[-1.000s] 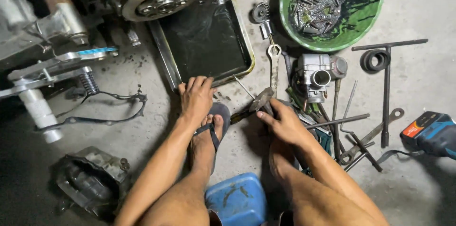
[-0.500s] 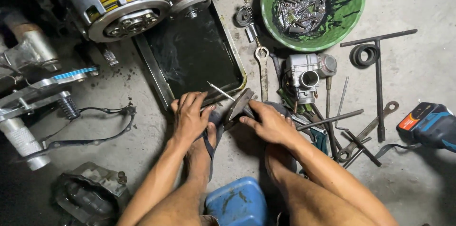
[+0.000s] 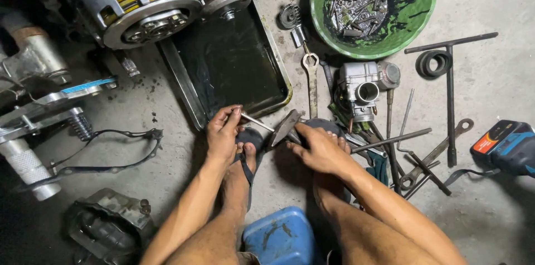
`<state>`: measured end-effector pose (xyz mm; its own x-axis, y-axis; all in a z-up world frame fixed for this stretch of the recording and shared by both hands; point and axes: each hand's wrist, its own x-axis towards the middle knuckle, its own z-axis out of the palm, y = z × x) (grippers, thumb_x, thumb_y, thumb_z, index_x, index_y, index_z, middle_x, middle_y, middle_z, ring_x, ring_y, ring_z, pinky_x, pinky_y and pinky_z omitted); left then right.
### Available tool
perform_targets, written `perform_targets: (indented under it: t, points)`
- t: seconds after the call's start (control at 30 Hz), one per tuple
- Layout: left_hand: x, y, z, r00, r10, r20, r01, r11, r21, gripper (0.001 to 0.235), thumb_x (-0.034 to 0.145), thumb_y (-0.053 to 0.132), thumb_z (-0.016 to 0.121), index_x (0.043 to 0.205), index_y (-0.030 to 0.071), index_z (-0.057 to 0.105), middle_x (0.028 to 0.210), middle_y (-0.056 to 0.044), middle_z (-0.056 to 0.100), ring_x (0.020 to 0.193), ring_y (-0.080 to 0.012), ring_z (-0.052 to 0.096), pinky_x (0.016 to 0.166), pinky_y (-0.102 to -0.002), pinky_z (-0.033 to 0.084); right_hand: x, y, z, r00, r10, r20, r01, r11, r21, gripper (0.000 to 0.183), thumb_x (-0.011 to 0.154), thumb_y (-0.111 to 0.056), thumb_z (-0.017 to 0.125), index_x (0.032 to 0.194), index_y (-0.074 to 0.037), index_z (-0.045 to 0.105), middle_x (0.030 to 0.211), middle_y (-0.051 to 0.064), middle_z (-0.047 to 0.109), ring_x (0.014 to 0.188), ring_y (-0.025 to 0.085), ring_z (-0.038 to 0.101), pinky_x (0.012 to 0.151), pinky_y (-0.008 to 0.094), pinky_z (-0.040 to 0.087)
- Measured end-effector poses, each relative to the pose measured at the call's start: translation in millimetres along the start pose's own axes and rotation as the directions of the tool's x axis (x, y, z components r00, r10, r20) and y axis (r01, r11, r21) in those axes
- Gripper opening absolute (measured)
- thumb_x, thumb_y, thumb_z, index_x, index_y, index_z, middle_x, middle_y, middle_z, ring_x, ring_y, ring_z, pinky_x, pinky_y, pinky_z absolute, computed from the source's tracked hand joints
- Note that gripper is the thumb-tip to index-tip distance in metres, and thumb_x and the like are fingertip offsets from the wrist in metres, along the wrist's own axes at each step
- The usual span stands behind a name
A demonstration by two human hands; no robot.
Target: Disassembling a motorcycle clutch assembly by removing pins and springs using hand tools.
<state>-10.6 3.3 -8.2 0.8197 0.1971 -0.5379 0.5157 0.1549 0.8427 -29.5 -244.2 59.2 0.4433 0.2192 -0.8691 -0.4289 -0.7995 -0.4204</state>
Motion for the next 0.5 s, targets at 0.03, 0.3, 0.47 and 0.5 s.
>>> perform_targets:
  t: [0.03, 0.3, 0.47, 0.5]
  points:
    - [-2, 2, -1, 0.998, -0.055, 0.013, 0.056, 0.998, -0.025, 0.021, 0.098, 0.021, 0.07, 0.113, 0.007, 0.073, 0.09, -0.011, 0.071, 0.075, -0.0121, 0.066, 0.058, -0.016, 0.054, -12, -5, -5, 0.997, -0.042, -0.063, 0.044, 0.999, 0.026, 0.05, 0.096, -0.039, 0.065, 0.141, -0.02, 0.054, 0.137, 0.021, 0.062, 0.135, 0.056, 0.048, 0.114, 0.077, 0.024]
    - [-14, -16, -22, 0.977, -0.11, 0.18, 0.128, 0.987, -0.092, 0.021, 0.094, 0.009, 0.073, 0.114, 0.002, 0.076, 0.094, -0.021, 0.076, 0.076, -0.0201, 0.073, 0.053, -0.017, 0.058, -48, -9, 4, 0.94, -0.051, -0.338, 0.126, 0.971, 0.204, 0.043, 0.084, -0.034, 0.079, 0.115, -0.007, 0.067, 0.102, 0.028, 0.072, 0.113, 0.053, 0.063, 0.091, 0.063, 0.046]
    - [-17, -1, -15, 0.928, 0.095, 0.36, -0.028, 0.982, -0.187, 0.024, 0.095, 0.009, 0.072, 0.118, 0.0, 0.073, 0.099, -0.017, 0.077, 0.084, -0.0172, 0.074, 0.061, -0.017, 0.059, -33, 22, 16, 0.914, -0.023, -0.406, 0.144, 0.952, 0.269, 0.039, 0.081, -0.033, 0.087, 0.098, -0.005, 0.067, 0.081, 0.022, 0.067, 0.085, 0.037, 0.066, 0.082, 0.046, 0.051]
    - [-18, 3, -15, 0.928, 0.099, 0.359, -0.031, 0.981, -0.19, 0.024, 0.095, 0.009, 0.072, 0.118, 0.0, 0.073, 0.099, -0.017, 0.077, 0.084, -0.0172, 0.074, 0.061, -0.017, 0.059, -39, 12, 13, 0.912, -0.026, -0.408, 0.146, 0.953, 0.266, 0.039, 0.081, -0.033, 0.087, 0.098, -0.005, 0.067, 0.081, 0.022, 0.067, 0.085, 0.037, 0.066, 0.082, 0.046, 0.051]
